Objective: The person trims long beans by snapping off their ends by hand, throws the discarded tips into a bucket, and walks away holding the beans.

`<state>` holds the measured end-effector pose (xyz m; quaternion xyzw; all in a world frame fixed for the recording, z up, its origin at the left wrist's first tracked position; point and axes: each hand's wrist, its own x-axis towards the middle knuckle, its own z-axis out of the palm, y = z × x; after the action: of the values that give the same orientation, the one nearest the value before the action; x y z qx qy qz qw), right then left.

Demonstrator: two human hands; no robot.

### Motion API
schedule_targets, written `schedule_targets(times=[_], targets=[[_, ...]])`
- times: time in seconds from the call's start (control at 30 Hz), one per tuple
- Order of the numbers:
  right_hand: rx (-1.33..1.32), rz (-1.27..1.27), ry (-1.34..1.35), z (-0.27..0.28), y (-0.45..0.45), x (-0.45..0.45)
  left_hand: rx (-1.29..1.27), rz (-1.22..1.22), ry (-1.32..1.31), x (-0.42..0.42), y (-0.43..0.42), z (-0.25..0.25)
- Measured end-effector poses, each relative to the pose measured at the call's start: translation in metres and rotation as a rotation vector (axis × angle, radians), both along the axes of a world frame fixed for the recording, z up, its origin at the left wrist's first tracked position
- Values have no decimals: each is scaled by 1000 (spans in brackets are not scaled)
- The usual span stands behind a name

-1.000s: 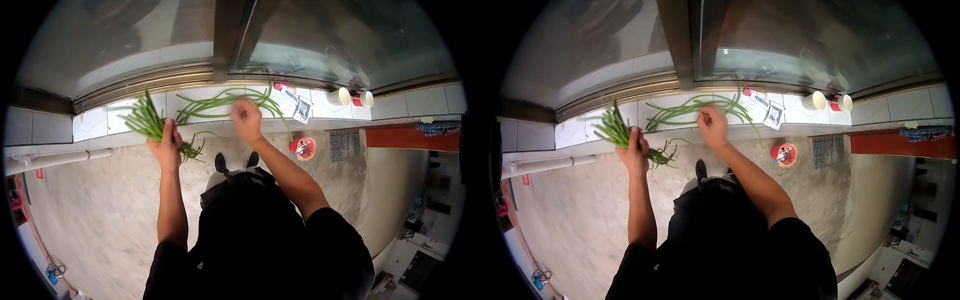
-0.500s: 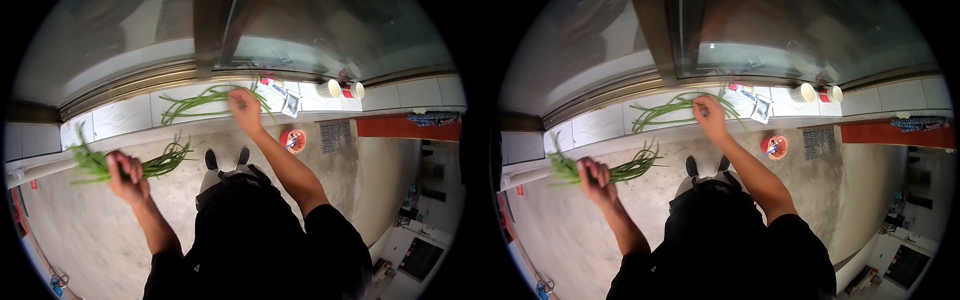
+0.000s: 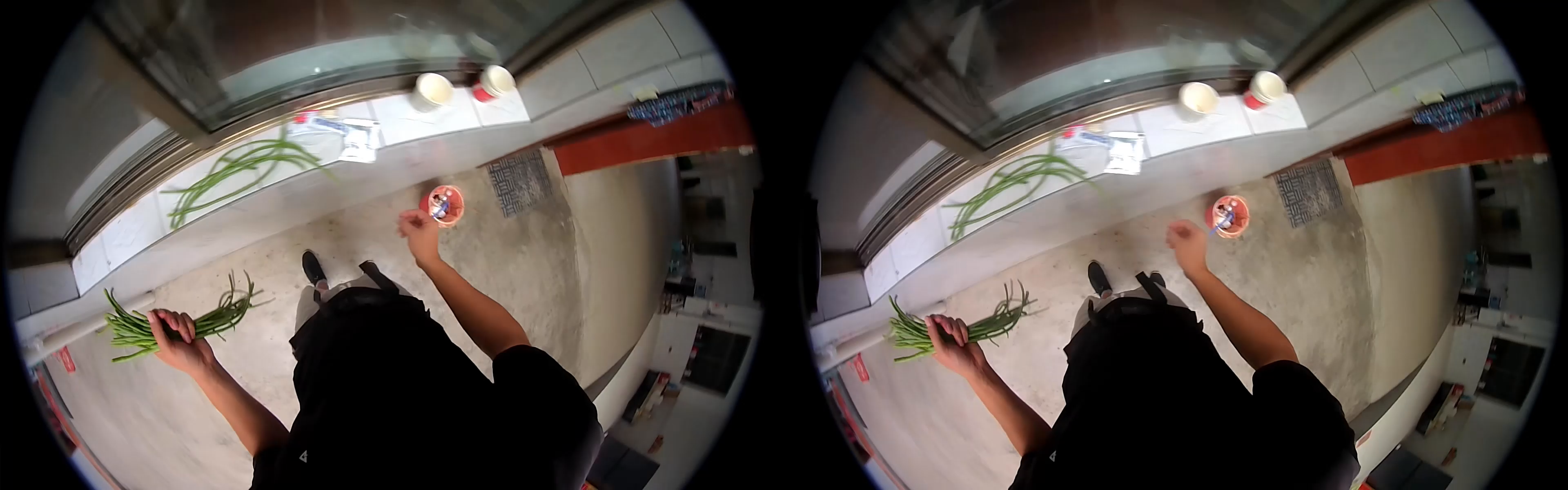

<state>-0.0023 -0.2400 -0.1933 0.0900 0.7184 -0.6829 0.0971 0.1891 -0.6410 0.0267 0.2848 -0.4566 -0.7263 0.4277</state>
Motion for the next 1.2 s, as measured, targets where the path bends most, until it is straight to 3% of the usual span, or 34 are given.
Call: schedule_targets(times=[0.17,0.37,0.43,0.47,0.53,0.6,0.67,0.9,1.1,1.2], targets=[[142,-287,-252,-78,158,-12,55,-34,-88,-2,62,-32],[198,-449,-95,-143,249,-56,125,-52,-177,17,115,-49],[639,-468,-16,-174,258,-56,132,-52,-200,28,125,-50],[631,-456,-17,-181,255,-52,125,-39,-202,33,128,-51],[437,-85,-238,-182,246,-19,142,-52,-236,46,132,-56],[208,8,-324,-195,221,24,172,-37,-242,55,132,-67],[410,237,-281,-200,198,66,206,-8,-251,64,129,-79],[513,465,-298,-197,144,125,291,59,-242,93,117,-123],[770,684,-78,-209,92,102,477,206,-230,138,77,-206],[854,879,-79,-212,12,97,579,275,-248,164,48,-263]])
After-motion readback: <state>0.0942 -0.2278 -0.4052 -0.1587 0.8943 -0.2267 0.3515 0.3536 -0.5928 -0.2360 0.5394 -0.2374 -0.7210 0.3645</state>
